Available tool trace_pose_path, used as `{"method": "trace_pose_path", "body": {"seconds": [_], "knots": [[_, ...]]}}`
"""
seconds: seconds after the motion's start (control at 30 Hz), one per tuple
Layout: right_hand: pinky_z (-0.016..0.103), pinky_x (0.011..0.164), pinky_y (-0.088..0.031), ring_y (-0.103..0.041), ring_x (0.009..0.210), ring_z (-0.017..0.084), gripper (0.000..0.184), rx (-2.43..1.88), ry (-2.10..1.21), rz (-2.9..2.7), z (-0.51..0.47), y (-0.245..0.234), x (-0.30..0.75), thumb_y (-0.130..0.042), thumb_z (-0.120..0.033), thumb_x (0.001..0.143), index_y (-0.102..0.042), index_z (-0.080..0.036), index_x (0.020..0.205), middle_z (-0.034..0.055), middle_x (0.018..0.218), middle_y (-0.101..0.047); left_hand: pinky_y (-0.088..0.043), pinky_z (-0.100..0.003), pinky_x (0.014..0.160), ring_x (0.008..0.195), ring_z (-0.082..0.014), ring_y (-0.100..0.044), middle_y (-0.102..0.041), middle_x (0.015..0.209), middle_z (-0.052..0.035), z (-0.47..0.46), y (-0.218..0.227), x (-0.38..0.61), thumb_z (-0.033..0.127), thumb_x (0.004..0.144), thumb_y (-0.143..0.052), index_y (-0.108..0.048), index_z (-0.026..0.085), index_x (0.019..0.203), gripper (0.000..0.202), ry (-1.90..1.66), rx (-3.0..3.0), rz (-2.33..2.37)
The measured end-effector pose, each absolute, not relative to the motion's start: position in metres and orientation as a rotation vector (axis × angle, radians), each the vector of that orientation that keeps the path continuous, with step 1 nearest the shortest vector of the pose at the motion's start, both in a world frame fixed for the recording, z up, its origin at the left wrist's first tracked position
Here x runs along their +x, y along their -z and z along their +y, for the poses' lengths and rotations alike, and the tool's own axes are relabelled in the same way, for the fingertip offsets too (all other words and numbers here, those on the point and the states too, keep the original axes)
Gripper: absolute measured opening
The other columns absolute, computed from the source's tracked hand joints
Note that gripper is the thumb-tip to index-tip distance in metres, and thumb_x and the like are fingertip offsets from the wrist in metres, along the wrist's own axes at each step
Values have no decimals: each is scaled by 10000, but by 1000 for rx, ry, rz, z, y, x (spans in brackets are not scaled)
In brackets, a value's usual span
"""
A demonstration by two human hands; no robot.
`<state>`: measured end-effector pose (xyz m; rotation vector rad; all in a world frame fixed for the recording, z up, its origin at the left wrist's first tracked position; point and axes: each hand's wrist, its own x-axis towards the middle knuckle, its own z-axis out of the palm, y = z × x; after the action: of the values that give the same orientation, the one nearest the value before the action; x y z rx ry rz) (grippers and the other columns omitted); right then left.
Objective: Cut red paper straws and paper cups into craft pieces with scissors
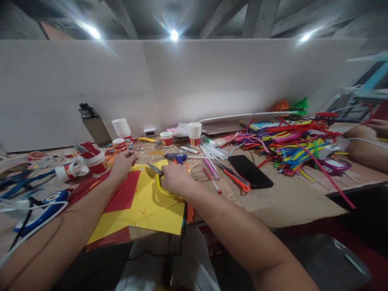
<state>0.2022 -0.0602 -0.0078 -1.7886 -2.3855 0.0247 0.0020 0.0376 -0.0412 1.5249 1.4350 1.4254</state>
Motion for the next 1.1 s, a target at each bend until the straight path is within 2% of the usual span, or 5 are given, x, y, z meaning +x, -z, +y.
{"method": "trace_pose_path", "body": {"seconds": [0.33,0.5,0.73,0.9,1.1], "knots": [[239,661,-407,-615,827,197,378,-1494,-257,-2549,-59,2,212,-684,-411,673,-682,-207,991,74,925,-682,-410,-239,602,590,-130,-551,-627,632,-17,38,48,0,334,697,-590,-623,151,734,190,-1322,1701,1497],[232,603,-382,-610,730,160,307,-1556,-342,-2387,-47,2,212,-607,-415,782,-693,-188,970,53,846,-700,-416,-248,625,624,-141,-566,-635,654,-22,37,48,2,322,707,-567,-627,158,714,175,-1328,1809,1496],[243,692,-408,-595,778,149,229,-1567,-143,-2246,-30,7,207,-565,-306,833,-682,-172,976,47,873,-674,-413,-257,633,631,-147,-569,-640,658,-26,33,48,5,322,714,-566,-618,160,707,170,-1332,1807,1502],[293,800,-439,-585,984,221,267,-1691,231,-2413,-13,-4,190,-565,-289,843,-651,-150,1054,129,1105,-603,-416,-259,644,647,-150,-574,-646,681,-32,36,51,4,320,731,-555,-627,158,746,178,-1341,1813,1487],[349,775,-474,-601,996,279,293,-1837,310,-2536,9,8,167,-442,-83,852,-669,-61,1035,230,1098,-605,-408,-260,641,638,-150,-565,-635,663,-24,35,49,6,323,742,-547,-618,163,719,177,-1337,1848,1496]]}}
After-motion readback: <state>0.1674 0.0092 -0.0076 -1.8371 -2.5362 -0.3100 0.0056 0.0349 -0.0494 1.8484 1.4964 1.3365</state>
